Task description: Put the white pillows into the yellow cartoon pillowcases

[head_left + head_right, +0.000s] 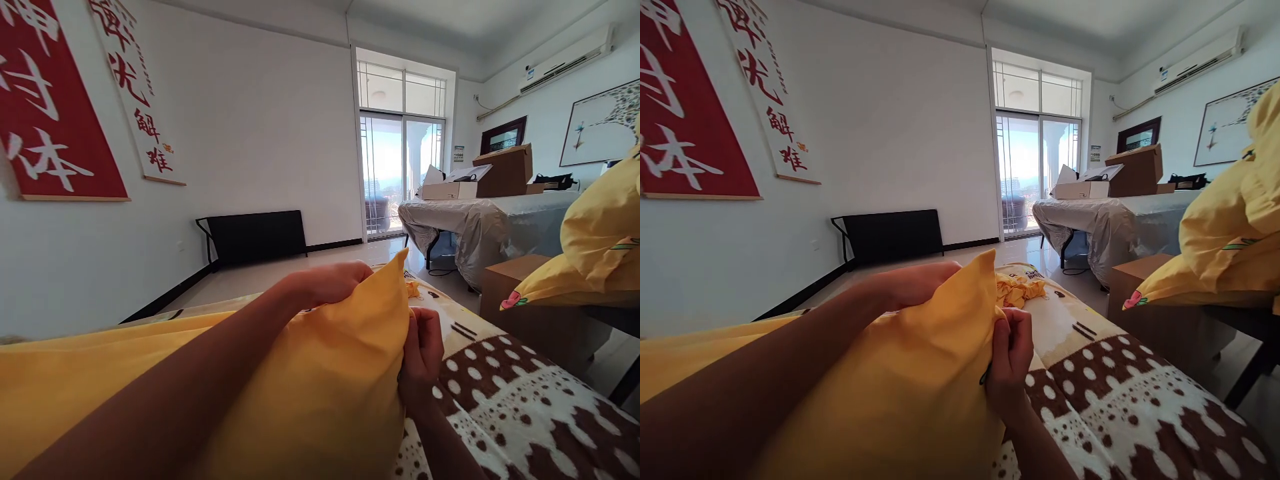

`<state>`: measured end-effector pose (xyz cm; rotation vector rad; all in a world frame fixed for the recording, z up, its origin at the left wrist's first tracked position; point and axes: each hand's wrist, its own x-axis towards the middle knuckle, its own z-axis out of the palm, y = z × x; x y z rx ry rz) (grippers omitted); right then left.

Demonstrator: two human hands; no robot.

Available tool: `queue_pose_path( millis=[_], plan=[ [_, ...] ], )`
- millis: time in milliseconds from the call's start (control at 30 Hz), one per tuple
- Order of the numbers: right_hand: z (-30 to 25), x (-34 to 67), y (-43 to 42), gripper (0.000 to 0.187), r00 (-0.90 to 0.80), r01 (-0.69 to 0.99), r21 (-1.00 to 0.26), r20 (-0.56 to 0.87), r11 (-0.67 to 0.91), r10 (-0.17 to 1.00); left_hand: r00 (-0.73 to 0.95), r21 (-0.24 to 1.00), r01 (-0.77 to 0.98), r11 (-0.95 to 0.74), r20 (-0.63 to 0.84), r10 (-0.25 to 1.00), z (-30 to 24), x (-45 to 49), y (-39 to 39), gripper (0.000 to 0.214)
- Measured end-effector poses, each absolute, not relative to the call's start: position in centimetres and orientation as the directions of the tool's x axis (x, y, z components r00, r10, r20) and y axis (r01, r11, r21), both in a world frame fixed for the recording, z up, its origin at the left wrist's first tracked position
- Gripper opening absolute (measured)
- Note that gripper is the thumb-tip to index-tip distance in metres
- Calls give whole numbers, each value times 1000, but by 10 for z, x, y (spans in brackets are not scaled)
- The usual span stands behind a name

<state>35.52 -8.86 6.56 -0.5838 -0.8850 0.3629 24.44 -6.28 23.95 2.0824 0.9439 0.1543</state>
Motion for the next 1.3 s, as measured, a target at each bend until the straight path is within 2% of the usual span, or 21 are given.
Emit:
queue_pose_path(
  millis=[167,333,467,567,700,767,933,1133,1300],
  plan=[
    [63,357,-81,21,626,12,-643,602,766,495,727,790,540,-291,-264,634,237,232,-60,16],
    [66,361,-76,23,541,-91,-641,610,762,579,617,835,498,-231,-154,772,231,238,-61,17],
    [63,363,-74,34,461,-90,-676,622,731,633,671,856,435,-279,-102,735,222,242,-53,16],
    [59,363,-73,31,447,-81,-675,633,734,632,649,860,418,-294,-56,759,215,241,-43,16],
    [60,364,-71,25,426,-60,-659,662,750,617,578,747,591,-305,-128,806,213,239,-39,17],
    [61,364,-71,24,433,-43,-655,668,755,605,582,706,615,-352,-105,807,214,239,-40,15],
    [62,363,-70,23,498,-8,-684,630,730,596,640,773,462,-436,50,767,216,241,-45,17],
    [62,361,-71,22,550,21,-696,608,718,573,641,805,456,-379,-2,767,227,230,-51,28],
    [60,360,-69,21,552,32,-680,624,733,554,704,732,532,-426,-104,702,236,222,-65,19]
  ],
)
